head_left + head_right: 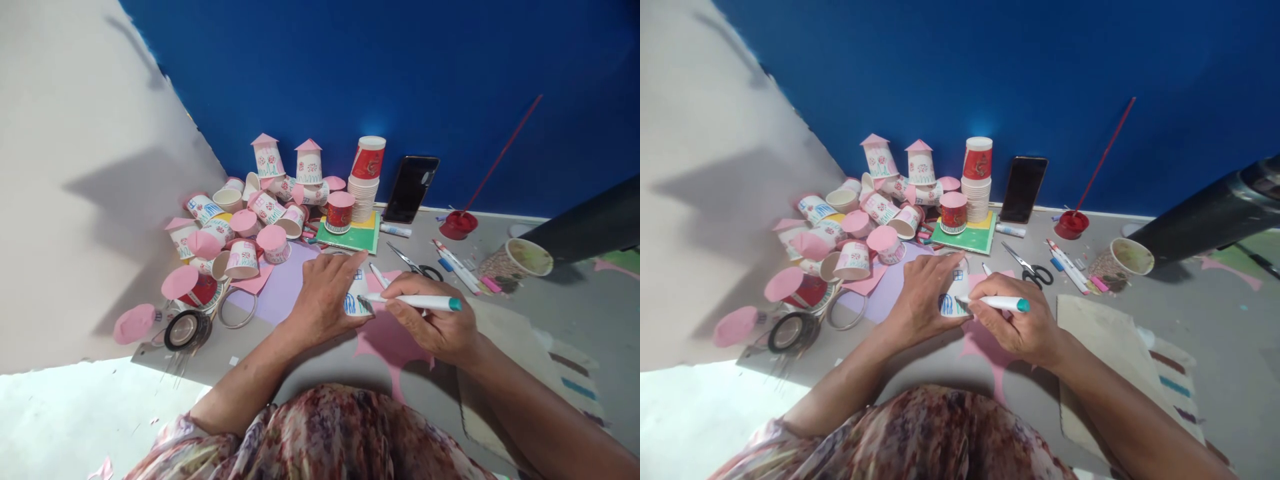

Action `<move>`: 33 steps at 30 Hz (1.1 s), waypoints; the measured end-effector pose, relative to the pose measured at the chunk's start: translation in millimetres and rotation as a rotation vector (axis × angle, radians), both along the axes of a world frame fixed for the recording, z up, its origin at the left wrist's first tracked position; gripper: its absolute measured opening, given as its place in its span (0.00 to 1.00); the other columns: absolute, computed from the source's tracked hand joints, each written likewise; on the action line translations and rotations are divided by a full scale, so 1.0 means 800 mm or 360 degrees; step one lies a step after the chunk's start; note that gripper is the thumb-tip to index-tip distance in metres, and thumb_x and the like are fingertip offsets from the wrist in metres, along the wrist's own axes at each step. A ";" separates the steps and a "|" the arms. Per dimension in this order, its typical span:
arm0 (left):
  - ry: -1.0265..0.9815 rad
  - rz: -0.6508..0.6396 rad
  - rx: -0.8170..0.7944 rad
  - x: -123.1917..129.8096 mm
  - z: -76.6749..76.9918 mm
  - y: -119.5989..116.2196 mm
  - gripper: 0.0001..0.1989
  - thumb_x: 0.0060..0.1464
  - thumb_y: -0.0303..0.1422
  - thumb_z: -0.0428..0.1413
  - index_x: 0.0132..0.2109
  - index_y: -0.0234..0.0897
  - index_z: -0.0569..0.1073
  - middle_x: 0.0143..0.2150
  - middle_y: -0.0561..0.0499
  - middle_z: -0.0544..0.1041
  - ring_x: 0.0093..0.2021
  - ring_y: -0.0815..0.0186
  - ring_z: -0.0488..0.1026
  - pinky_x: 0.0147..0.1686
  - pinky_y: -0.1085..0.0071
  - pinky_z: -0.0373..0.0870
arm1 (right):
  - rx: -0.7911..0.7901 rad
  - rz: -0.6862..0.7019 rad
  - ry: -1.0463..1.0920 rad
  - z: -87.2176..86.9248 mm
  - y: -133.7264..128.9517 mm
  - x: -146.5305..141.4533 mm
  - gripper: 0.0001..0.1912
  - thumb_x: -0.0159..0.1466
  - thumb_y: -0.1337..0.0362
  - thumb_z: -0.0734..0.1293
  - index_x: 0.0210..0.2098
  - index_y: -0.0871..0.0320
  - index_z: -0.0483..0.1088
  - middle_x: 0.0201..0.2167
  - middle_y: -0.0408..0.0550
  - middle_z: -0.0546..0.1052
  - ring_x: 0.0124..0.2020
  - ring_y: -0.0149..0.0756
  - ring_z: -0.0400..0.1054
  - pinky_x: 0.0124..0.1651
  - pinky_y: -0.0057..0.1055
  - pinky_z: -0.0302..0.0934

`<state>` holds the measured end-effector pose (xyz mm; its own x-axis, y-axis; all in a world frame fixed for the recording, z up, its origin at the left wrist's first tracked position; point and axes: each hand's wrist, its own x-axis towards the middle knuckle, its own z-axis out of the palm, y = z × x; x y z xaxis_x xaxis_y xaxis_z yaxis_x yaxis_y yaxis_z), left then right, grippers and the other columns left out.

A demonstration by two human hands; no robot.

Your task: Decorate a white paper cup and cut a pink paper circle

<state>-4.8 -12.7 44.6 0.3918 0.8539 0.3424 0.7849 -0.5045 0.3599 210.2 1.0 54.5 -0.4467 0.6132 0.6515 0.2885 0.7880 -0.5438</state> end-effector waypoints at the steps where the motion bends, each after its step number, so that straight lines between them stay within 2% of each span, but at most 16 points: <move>1: 0.0000 0.0002 -0.0005 0.000 0.000 0.000 0.46 0.53 0.44 0.71 0.72 0.35 0.61 0.57 0.39 0.77 0.54 0.47 0.69 0.47 0.57 0.60 | 0.0004 0.0000 -0.0006 0.000 0.000 -0.001 0.06 0.71 0.70 0.66 0.42 0.52 0.73 0.30 0.45 0.82 0.28 0.36 0.75 0.32 0.31 0.68; 6: 0.0000 0.0010 -0.0056 0.000 0.001 0.000 0.47 0.52 0.43 0.71 0.73 0.37 0.61 0.58 0.38 0.77 0.55 0.46 0.70 0.49 0.56 0.61 | -0.0058 0.0032 -0.0022 0.009 0.000 0.002 0.06 0.70 0.70 0.66 0.37 0.54 0.73 0.27 0.43 0.80 0.24 0.32 0.72 0.28 0.28 0.64; 10: -0.0058 -0.0002 -0.0050 -0.002 -0.002 0.001 0.50 0.51 0.46 0.72 0.74 0.39 0.59 0.63 0.38 0.75 0.58 0.44 0.69 0.52 0.54 0.62 | -0.0120 -0.0085 0.0069 0.014 -0.003 0.009 0.06 0.72 0.68 0.67 0.37 0.54 0.74 0.28 0.42 0.80 0.20 0.29 0.68 0.24 0.27 0.61; 13: -0.0144 -0.0006 -0.0022 -0.005 -0.006 0.003 0.52 0.50 0.50 0.72 0.74 0.41 0.58 0.63 0.38 0.75 0.58 0.44 0.70 0.54 0.53 0.63 | -0.0101 -0.0187 0.0159 0.009 -0.004 0.013 0.04 0.73 0.64 0.67 0.43 0.54 0.76 0.32 0.45 0.83 0.23 0.30 0.72 0.27 0.28 0.65; 15: -0.0252 -0.0011 0.0017 -0.008 -0.009 0.005 0.54 0.49 0.53 0.72 0.74 0.43 0.56 0.63 0.37 0.75 0.58 0.44 0.71 0.55 0.53 0.63 | -0.0114 -0.0236 0.0195 0.004 -0.002 0.014 0.07 0.74 0.63 0.67 0.49 0.54 0.76 0.35 0.46 0.84 0.25 0.31 0.75 0.29 0.28 0.67; 17: -0.0374 -0.0023 0.0056 -0.011 -0.010 0.007 0.57 0.47 0.58 0.71 0.75 0.45 0.55 0.63 0.37 0.74 0.58 0.45 0.72 0.57 0.52 0.64 | -0.0175 -0.0241 0.0207 -0.001 0.003 0.014 0.10 0.75 0.62 0.66 0.54 0.54 0.75 0.37 0.46 0.85 0.23 0.30 0.74 0.29 0.28 0.68; 20: -0.0535 -0.0041 0.0102 -0.016 -0.011 0.009 0.60 0.44 0.64 0.68 0.75 0.47 0.54 0.62 0.38 0.74 0.57 0.46 0.72 0.58 0.52 0.66 | -0.0338 -0.0224 0.0142 -0.002 0.013 0.015 0.12 0.76 0.60 0.64 0.56 0.54 0.75 0.38 0.47 0.85 0.21 0.29 0.72 0.29 0.28 0.69; 22: -0.0595 -0.0057 0.0109 -0.019 -0.010 0.010 0.60 0.44 0.66 0.66 0.75 0.47 0.54 0.62 0.38 0.73 0.57 0.47 0.73 0.58 0.52 0.67 | -0.0455 -0.0164 0.0033 0.001 0.020 0.016 0.15 0.73 0.55 0.69 0.56 0.53 0.74 0.43 0.50 0.85 0.26 0.33 0.75 0.32 0.30 0.70; 26: -0.0604 -0.0099 0.0075 -0.023 -0.006 0.009 0.59 0.45 0.67 0.64 0.76 0.48 0.53 0.63 0.37 0.72 0.57 0.46 0.73 0.58 0.49 0.69 | -0.0572 0.0050 -0.0166 0.004 0.027 0.017 0.46 0.54 0.44 0.83 0.66 0.51 0.69 0.59 0.58 0.79 0.48 0.49 0.79 0.40 0.36 0.75; 27: -0.0611 -0.0110 0.0060 -0.024 -0.005 0.007 0.59 0.45 0.67 0.65 0.76 0.48 0.53 0.63 0.37 0.72 0.58 0.45 0.73 0.59 0.48 0.70 | -0.0588 0.0085 -0.0181 0.003 0.028 0.017 0.49 0.52 0.44 0.83 0.68 0.50 0.68 0.62 0.58 0.78 0.52 0.53 0.77 0.44 0.39 0.75; 30: -0.0700 -0.0167 -0.0062 -0.027 -0.005 0.002 0.59 0.47 0.65 0.65 0.77 0.49 0.53 0.66 0.36 0.70 0.62 0.43 0.72 0.61 0.46 0.70 | -0.0684 0.0125 -0.0117 -0.004 0.029 0.018 0.45 0.54 0.46 0.83 0.67 0.50 0.69 0.63 0.57 0.77 0.61 0.57 0.73 0.57 0.47 0.73; 33: -0.0946 -0.0229 -0.0334 -0.033 -0.010 -0.006 0.60 0.48 0.64 0.66 0.78 0.52 0.49 0.74 0.35 0.62 0.70 0.41 0.65 0.65 0.44 0.68 | -0.0873 0.0139 0.0117 -0.017 0.032 0.020 0.43 0.54 0.44 0.82 0.64 0.51 0.71 0.61 0.57 0.77 0.61 0.55 0.74 0.61 0.47 0.71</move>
